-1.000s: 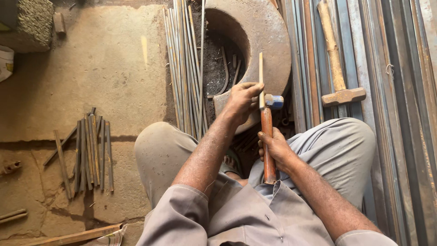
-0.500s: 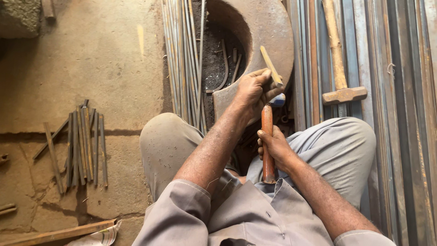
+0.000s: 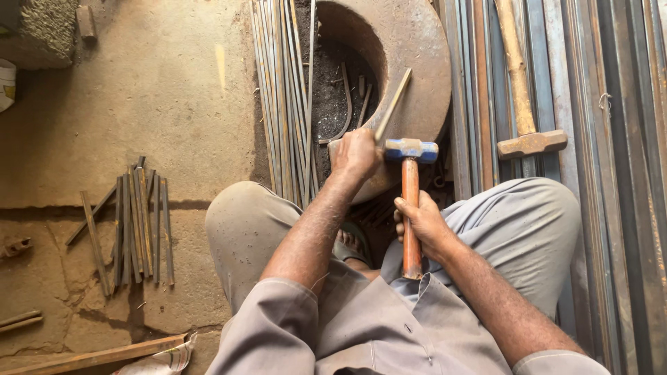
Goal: The person sits on the floor and uses a hammer to repeatedly strike metal rods placed on a curved anvil-like surface. They pick up rods from a pile, position them, and hammer them to shape or straighten them, then place them aside.
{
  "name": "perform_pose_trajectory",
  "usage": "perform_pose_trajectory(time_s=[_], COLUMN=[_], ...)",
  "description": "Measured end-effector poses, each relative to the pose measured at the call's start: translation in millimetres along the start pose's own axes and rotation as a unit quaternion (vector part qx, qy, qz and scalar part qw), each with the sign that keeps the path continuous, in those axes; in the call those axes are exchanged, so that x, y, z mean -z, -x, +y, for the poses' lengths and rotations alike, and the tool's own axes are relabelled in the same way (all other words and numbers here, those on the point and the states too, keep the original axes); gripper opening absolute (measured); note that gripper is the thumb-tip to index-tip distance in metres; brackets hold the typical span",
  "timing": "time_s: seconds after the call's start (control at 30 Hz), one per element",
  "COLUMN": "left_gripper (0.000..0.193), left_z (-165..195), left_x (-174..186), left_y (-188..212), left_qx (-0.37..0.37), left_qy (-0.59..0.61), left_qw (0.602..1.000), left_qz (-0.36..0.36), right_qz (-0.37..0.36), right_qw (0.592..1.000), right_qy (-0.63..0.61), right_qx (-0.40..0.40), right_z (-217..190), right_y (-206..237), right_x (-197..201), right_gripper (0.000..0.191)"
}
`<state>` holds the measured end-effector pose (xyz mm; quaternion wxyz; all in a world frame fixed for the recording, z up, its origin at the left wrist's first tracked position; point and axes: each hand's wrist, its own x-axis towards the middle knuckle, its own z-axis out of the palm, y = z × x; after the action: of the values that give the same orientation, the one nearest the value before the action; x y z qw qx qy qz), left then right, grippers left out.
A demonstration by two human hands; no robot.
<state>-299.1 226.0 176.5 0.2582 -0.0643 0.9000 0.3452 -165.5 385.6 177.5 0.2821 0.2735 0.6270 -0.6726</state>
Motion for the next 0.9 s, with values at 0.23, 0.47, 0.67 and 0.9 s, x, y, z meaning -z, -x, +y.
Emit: perform_pose_trajectory(time_s=[0.23, 0.47, 0.67, 0.9], left_gripper=[0.011, 0.012, 0.012, 0.006], left_z=[-36.5, -48.6, -46.2, -41.7], left_x=[-14.0, -26.8, -25.2, -12.7], left_y=[-44.8, -61.3, -65.5, -55.7], left_qx=[-0.127, -0.156, -0.144, -0.168], left_qy=[-0.099, -0.129, -0.155, -0.131], left_qw=[0.963, 0.948, 0.952, 0.944], left_qz=[0.214, 0.244, 0.220, 0.253], right_qz=[-0.006, 0.020, 0.165, 0.087], right_qw=[0.996, 0.923, 0.806, 0.877], right_qy=[-0.034, 0.142, 0.355, 0.309], right_qx=[0.087, 0.358, 0.445, 0.357], right_z=[-14.8, -81.2, -101.0, -102.8], right_y=[5.2, 20.8, -52.7, -34.5], right_x=[6.1, 14.4, 8.0, 6.7], right_gripper=[0.028, 0.026, 0.037, 0.036])
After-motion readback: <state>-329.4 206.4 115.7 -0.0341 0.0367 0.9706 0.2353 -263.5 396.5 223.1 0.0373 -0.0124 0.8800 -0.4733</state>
